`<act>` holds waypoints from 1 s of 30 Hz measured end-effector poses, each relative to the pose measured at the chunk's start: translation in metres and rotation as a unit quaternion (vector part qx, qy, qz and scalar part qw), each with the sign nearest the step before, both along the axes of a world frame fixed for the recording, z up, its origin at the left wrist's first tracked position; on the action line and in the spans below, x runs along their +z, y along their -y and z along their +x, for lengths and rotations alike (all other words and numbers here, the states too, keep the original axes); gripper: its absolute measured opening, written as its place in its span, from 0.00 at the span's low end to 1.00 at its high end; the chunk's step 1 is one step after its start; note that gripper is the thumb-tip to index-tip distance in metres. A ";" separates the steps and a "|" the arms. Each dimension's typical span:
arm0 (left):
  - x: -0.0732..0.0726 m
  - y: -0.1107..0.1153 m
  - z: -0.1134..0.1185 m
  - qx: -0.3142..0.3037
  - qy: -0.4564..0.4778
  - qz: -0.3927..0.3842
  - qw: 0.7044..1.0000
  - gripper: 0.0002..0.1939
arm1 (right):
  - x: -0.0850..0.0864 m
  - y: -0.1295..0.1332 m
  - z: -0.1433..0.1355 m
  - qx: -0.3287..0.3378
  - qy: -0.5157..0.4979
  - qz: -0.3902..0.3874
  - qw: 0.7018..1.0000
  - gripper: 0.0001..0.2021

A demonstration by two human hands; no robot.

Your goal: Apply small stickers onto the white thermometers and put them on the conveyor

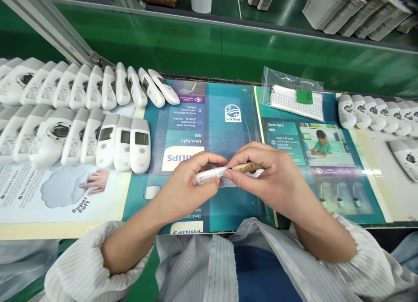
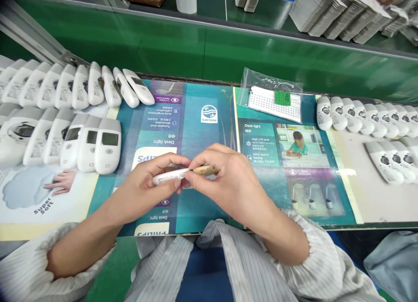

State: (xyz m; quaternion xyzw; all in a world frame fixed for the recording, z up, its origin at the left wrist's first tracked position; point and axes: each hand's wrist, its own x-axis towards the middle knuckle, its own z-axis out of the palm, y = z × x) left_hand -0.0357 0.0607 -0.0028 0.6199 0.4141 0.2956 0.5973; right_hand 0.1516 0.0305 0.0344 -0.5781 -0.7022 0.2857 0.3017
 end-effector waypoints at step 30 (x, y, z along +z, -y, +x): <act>0.006 0.009 0.014 0.092 0.001 0.009 0.996 0.11 | 0.004 -0.001 -0.001 -0.034 0.049 0.049 0.997 0.03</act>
